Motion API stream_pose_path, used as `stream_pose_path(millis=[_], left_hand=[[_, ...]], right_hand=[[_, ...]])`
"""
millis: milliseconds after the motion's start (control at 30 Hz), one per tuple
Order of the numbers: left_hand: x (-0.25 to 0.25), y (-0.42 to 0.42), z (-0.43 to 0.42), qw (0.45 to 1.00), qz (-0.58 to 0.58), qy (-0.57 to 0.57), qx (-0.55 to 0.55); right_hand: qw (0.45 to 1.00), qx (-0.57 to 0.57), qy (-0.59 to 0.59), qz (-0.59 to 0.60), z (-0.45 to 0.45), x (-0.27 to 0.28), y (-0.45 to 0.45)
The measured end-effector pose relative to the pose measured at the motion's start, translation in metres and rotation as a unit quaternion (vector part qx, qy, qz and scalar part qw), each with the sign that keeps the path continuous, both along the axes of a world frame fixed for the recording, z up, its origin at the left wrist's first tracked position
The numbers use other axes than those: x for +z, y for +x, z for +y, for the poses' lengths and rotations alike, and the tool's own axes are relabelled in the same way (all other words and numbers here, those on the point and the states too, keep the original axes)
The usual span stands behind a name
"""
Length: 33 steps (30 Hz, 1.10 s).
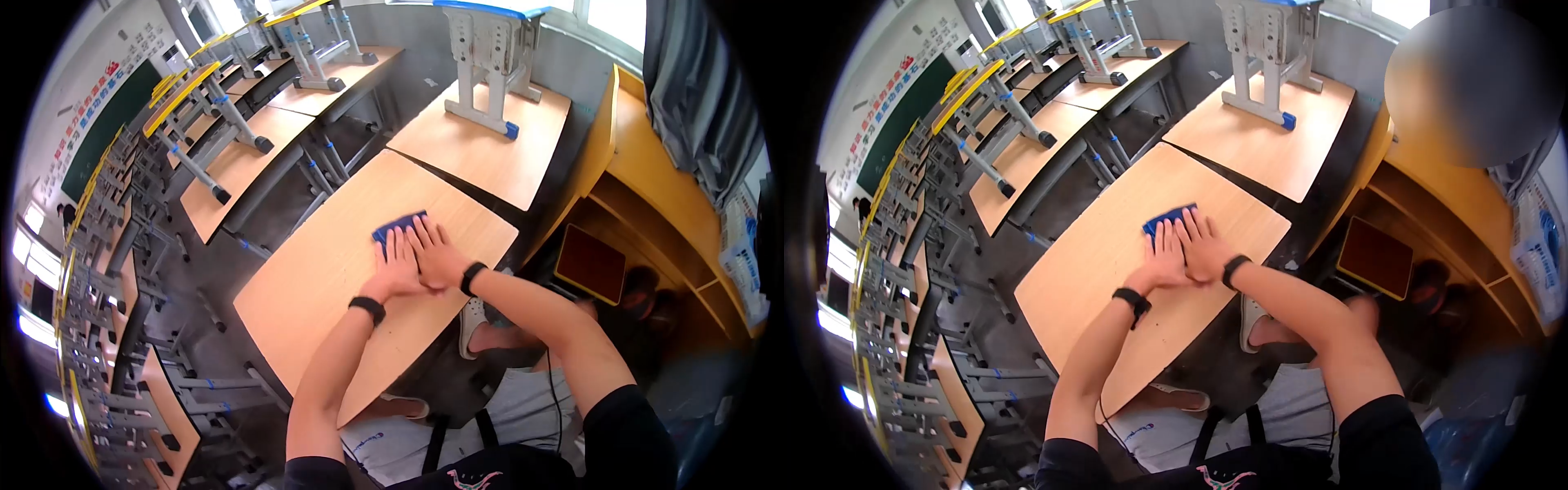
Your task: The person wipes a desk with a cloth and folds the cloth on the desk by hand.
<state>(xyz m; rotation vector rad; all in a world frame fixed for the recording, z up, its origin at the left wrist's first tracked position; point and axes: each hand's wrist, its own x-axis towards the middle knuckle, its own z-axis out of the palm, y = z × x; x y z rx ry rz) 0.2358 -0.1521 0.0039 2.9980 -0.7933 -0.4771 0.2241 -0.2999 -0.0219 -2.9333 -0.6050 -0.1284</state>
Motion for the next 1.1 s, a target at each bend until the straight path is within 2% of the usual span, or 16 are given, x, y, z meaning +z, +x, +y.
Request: stream_pose_path(millis=[167, 300, 400, 533, 600, 667, 700, 733, 767, 800, 867, 900, 933, 1000, 1033, 1100], left_hand=[[-0.002, -0.102, -0.025, 0.997, 0.002, -0.075, -0.017], [-0.001, -0.134, -0.058, 0.989, 0.007, -0.144, 0.015], [0.004, -0.128, -0.081, 0.987, 0.023, -0.156, 0.025], [0.014, -0.098, -0.115, 0.987, 0.079, -0.134, 0.032], [0.003, -0.078, -0.131, 0.986, 0.077, -0.137, 0.046], [0.019, -0.054, -0.137, 0.984, 0.104, -0.134, 0.059], [0.019, -0.04, -0.139, 0.983, 0.07, -0.159, 0.059], [0.017, -0.03, -0.138, 0.981, 0.032, -0.182, 0.065], [0.006, -0.02, -0.138, 0.975, -0.043, -0.207, 0.072], [0.0, -0.011, -0.137, 0.978, -0.082, -0.182, 0.066], [-0.003, -0.009, -0.132, 0.973, -0.094, -0.193, 0.081], [-0.025, -0.008, -0.13, 0.96, -0.14, -0.236, 0.063], [-0.021, -0.014, -0.124, 0.961, -0.106, -0.244, 0.07], [-0.02, -0.028, -0.107, 0.966, -0.067, -0.243, 0.061], [-0.023, -0.037, -0.097, 0.966, -0.064, -0.247, 0.05], [-0.02, -0.064, -0.075, 0.967, -0.037, -0.251, 0.038]], right_hand=[[0.997, 0.068, 0.004, 0.018, -0.039, 0.014, -0.096], [0.995, 0.077, -0.039, 0.053, -0.07, 0.026, -0.12], [0.995, 0.081, -0.063, 0.015, -0.094, 0.02, -0.112], [0.995, 0.082, -0.043, 0.043, -0.127, 0.018, -0.081], [0.993, 0.092, -0.063, 0.038, -0.141, 0.009, -0.057], [0.988, 0.099, -0.115, 0.036, -0.146, 0.016, -0.03], [0.991, 0.1, -0.082, 0.016, -0.149, 0.017, -0.016], [0.988, 0.087, -0.123, 0.019, -0.15, 0.017, 0.001], [0.986, 0.077, -0.138, 0.045, -0.148, 0.022, 0.017], [0.983, 0.058, -0.143, 0.098, -0.14, 0.035, 0.027], [0.983, 0.037, -0.145, 0.105, -0.149, 0.003, 0.052], [0.983, 0.051, -0.158, 0.077, -0.154, -0.017, 0.059], [0.983, 0.043, -0.146, 0.107, -0.146, -0.001, 0.051], [0.98, 0.094, -0.169, 0.054, -0.138, -0.012, 0.041], [0.978, 0.082, -0.161, 0.106, -0.125, -0.008, 0.028], [0.977, 0.131, -0.133, 0.104, -0.102, 0.006, -0.006]])
